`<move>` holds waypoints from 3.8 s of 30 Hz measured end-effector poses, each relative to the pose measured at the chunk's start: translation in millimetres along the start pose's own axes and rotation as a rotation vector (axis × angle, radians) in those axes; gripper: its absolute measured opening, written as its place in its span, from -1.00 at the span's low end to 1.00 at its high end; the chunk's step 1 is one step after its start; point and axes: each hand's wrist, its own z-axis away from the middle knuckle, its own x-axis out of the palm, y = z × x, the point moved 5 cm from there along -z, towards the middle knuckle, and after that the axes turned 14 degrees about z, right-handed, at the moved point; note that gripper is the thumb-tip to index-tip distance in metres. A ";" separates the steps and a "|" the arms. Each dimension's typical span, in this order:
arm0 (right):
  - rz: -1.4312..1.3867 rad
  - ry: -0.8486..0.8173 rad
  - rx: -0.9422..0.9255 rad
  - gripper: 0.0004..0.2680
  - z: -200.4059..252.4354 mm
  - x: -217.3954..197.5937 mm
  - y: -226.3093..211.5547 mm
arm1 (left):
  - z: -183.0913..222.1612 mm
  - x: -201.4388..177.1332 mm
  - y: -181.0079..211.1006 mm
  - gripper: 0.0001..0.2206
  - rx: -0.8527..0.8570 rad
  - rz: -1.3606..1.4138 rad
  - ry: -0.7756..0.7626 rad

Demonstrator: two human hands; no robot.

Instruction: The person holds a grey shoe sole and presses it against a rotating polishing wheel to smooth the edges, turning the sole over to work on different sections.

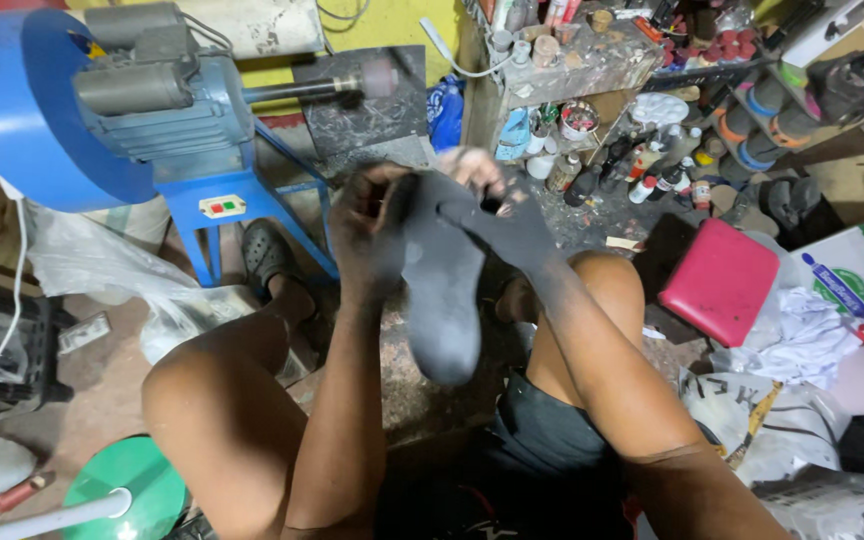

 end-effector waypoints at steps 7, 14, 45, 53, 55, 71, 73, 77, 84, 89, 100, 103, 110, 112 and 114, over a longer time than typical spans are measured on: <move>-0.100 -0.253 0.378 -0.73 14.0 12.5 14.5 | -9.2 -7.4 11.9 -0.90 0.056 -0.186 -0.099; -0.027 -0.316 0.393 -0.74 12.5 18.7 15.3 | -7.0 -28.2 -28.3 -0.67 -0.010 -0.259 0.078; 0.147 -0.371 0.505 -0.55 11.7 42.4 29.5 | -6.9 -119.7 -125.3 -0.59 -0.427 0.190 0.243; 0.156 -0.242 0.850 -0.66 32.6 30.6 48.0 | 10.3 -60.5 -96.9 -0.74 -0.105 -0.078 -0.217; 0.230 -0.219 0.650 -0.71 28.9 23.1 34.3 | 13.0 -65.3 -110.4 -0.75 -0.198 -0.339 -0.197; 0.271 -0.536 0.653 -0.74 50.3 18.9 56.7 | 38.7 -88.4 -223.0 -0.65 0.153 -0.697 -0.234; 0.189 -0.554 0.692 -0.74 59.2 23.3 58.5 | 45.7 -76.4 -191.9 -0.57 0.154 -0.790 -0.172; -0.168 -0.342 0.747 -0.76 62.2 25.8 82.7 | 9.8 -67.1 -141.6 -0.74 -0.110 -0.710 0.099; -0.601 -0.137 0.807 -0.79 76.3 38.1 139.3 | 23.3 -88.6 -141.8 -0.41 -0.651 -0.624 0.218; -0.648 -0.066 0.799 -0.77 78.9 44.3 153.1 | 59.7 -69.6 -217.6 -0.30 -0.912 0.160 0.269; -0.599 -0.342 0.860 -0.76 97.6 69.9 119.0 | 50.3 -117.9 -303.2 -0.74 -0.480 1.150 -0.217; -0.691 -0.465 0.791 -0.72 78.0 69.1 105.5 | 26.7 -150.9 -317.4 -0.76 -0.374 0.784 -0.127; -0.608 -0.402 1.008 -0.78 66.3 96.6 92.1 | 15.4 -158.6 -260.8 -0.69 -0.227 0.331 0.015; -0.634 -0.367 1.044 -0.79 60.4 101.4 98.3 | 8.7 -155.4 -256.2 -0.66 -0.410 0.317 0.136; -0.638 -0.399 1.057 -0.80 52.1 108.5 109.6 | 3.1 -157.6 -254.1 -0.68 -0.546 0.326 0.177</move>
